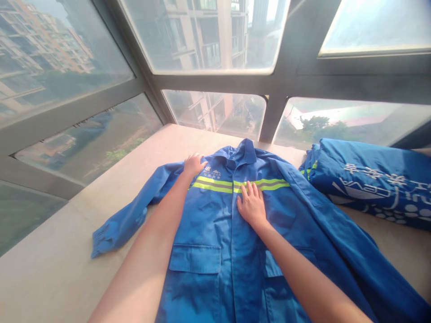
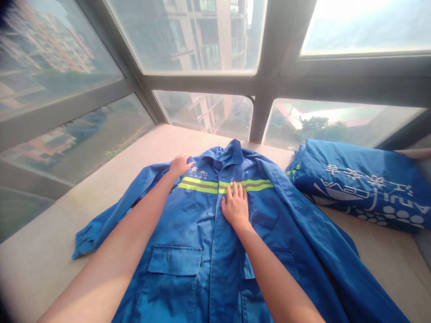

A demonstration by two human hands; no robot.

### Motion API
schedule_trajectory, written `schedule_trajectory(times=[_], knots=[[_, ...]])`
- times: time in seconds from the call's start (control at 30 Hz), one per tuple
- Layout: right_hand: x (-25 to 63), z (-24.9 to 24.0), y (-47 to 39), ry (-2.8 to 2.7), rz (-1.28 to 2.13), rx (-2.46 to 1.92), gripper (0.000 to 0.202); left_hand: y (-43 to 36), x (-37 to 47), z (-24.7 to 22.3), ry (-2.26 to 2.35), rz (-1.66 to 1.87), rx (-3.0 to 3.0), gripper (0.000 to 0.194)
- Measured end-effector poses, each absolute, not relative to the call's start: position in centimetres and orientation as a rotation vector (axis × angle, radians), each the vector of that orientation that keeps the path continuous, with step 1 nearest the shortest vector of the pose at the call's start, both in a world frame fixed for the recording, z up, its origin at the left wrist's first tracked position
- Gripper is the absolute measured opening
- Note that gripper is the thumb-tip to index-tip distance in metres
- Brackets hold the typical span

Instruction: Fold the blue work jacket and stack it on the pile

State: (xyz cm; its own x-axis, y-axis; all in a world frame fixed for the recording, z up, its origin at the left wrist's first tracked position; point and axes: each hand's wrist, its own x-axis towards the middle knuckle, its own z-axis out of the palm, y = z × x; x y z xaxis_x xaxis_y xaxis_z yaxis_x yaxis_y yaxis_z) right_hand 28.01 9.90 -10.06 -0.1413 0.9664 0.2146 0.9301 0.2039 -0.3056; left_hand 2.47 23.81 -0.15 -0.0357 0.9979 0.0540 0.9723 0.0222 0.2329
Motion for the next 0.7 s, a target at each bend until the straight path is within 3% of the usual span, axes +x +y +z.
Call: schedule_trajectory(times=[0.3, 0.6, 0.7], knots=[[28.0, -9.7, 10.2, -2.135, 0.177, -1.784, 0.055, 26.7, 1.3, -3.2, 2.105, 0.108, 2.132, 0.031], [28.1, -9.9, 10.3, -2.131, 0.162, -1.776, 0.054, 30.8, -6.1, 3.2, 2.303, -0.088, 2.142, 0.046], [28.1, -9.8, 10.2, -2.129, 0.154, -1.782, 0.054, 31.7, -7.4, 4.5, 2.408, 0.001, 2.174, 0.052]])
